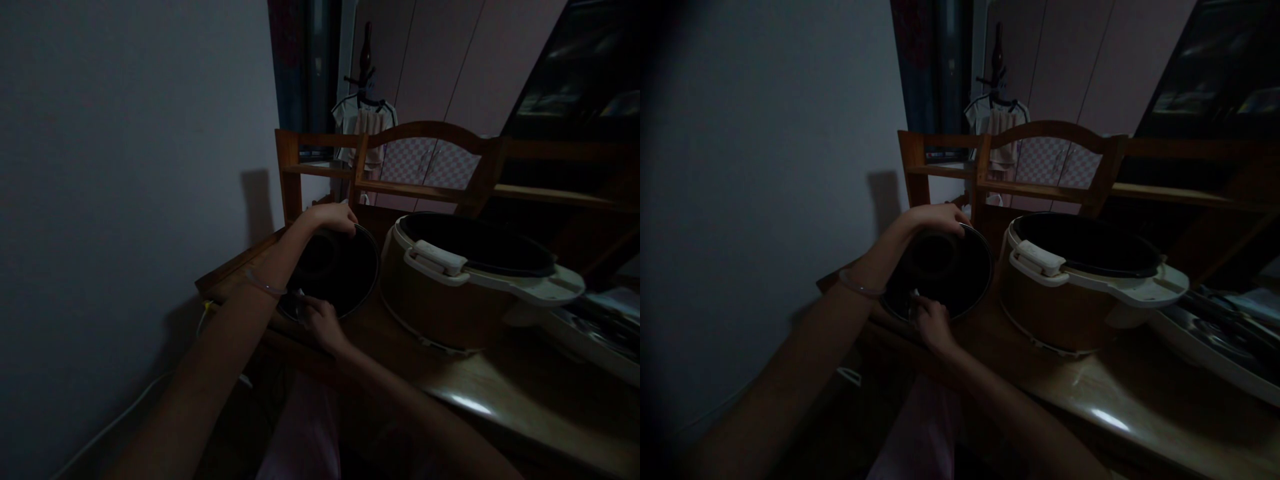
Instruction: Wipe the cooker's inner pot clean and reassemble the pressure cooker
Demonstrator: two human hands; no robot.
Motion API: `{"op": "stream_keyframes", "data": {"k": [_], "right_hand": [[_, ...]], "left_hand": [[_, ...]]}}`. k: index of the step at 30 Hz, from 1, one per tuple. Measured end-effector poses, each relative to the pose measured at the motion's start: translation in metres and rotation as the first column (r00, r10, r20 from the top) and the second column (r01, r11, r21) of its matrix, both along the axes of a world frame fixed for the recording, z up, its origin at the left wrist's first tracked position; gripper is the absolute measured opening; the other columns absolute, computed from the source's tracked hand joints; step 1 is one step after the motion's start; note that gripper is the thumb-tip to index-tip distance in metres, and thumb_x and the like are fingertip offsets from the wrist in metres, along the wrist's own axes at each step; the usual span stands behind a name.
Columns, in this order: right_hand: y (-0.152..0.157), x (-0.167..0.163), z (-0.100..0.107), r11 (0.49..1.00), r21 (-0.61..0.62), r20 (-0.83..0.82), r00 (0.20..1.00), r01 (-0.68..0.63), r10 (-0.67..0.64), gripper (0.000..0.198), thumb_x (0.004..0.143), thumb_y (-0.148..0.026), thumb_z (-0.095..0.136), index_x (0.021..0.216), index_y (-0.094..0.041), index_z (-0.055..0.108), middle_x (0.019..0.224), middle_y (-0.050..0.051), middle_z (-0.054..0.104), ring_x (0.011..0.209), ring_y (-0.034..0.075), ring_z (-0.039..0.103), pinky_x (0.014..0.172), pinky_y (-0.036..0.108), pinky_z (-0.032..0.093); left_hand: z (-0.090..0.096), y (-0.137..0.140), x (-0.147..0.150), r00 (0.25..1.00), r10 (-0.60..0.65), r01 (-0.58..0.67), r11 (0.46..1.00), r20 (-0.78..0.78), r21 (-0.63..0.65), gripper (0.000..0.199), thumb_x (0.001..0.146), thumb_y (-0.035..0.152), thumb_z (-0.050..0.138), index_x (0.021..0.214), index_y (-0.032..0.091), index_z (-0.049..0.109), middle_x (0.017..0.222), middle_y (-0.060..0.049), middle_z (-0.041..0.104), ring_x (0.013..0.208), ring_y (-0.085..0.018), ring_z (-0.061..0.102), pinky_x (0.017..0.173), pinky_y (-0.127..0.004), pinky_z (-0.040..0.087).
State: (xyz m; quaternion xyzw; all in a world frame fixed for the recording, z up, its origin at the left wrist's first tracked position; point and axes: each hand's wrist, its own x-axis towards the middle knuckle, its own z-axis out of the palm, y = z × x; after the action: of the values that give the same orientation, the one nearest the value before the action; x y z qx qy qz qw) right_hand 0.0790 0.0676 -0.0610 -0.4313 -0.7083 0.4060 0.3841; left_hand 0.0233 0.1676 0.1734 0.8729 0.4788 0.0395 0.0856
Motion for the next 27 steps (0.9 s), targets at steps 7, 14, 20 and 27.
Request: {"op": "stream_keyframes", "data": {"k": [7, 14, 20, 27], "right_hand": [[0.008, -0.009, -0.009, 0.974, -0.161, -0.356, 0.930, -0.158, 0.092, 0.045, 0.087, -0.030, 0.046, 0.124, -0.013, 0.066, 0.079, 0.002, 0.066, 0.061, 0.011, 0.053, 0.055, 0.020, 0.040], [-0.005, 0.005, 0.010, 0.994, 0.077, -0.017, 0.996, -0.083, 0.085, 0.049, 0.082, -0.014, 0.049, 0.128, -0.023, 0.063, 0.098, 0.001, 0.073, 0.079, 0.014, 0.065, 0.072, 0.023, 0.049], [-0.007, 0.005, 0.019, 0.983, 0.170, 0.118, 0.992, -0.071, 0.052, 0.052, 0.079, -0.004, 0.049, 0.127, -0.020, 0.062, 0.124, 0.003, 0.067, 0.111, 0.016, 0.064, 0.095, 0.023, 0.046], [0.003, 0.007, 0.019, 0.987, 0.138, 0.270, 0.962, -0.083, 0.043, 0.047, 0.085, -0.009, 0.051, 0.130, -0.018, 0.059, 0.116, 0.007, 0.071, 0.101, 0.018, 0.068, 0.081, 0.020, 0.048]], "left_hand": [[0.001, 0.000, -0.001, 1.000, 0.009, -0.009, 1.000, -0.014, 0.002, 0.048, 0.070, 0.028, 0.058, 0.115, 0.021, 0.071, 0.108, -0.002, 0.072, 0.095, -0.020, 0.062, 0.076, -0.024, 0.046], [0.000, 0.003, -0.008, 0.996, 0.087, -0.086, 0.996, -0.021, 0.017, 0.045, 0.068, 0.028, 0.055, 0.109, 0.023, 0.071, 0.099, 0.000, 0.072, 0.085, -0.017, 0.062, 0.067, -0.022, 0.044], [0.000, 0.002, -0.015, 0.995, 0.098, -0.098, 0.995, -0.007, 0.015, 0.043, 0.067, 0.032, 0.055, 0.105, 0.023, 0.072, 0.095, -0.002, 0.072, 0.080, -0.018, 0.062, 0.064, -0.023, 0.043], [0.000, -0.002, -0.014, 0.997, 0.073, -0.072, 0.997, -0.018, 0.039, 0.044, 0.068, 0.030, 0.053, 0.107, 0.022, 0.072, 0.100, -0.003, 0.072, 0.085, -0.020, 0.062, 0.068, -0.025, 0.045]]}}
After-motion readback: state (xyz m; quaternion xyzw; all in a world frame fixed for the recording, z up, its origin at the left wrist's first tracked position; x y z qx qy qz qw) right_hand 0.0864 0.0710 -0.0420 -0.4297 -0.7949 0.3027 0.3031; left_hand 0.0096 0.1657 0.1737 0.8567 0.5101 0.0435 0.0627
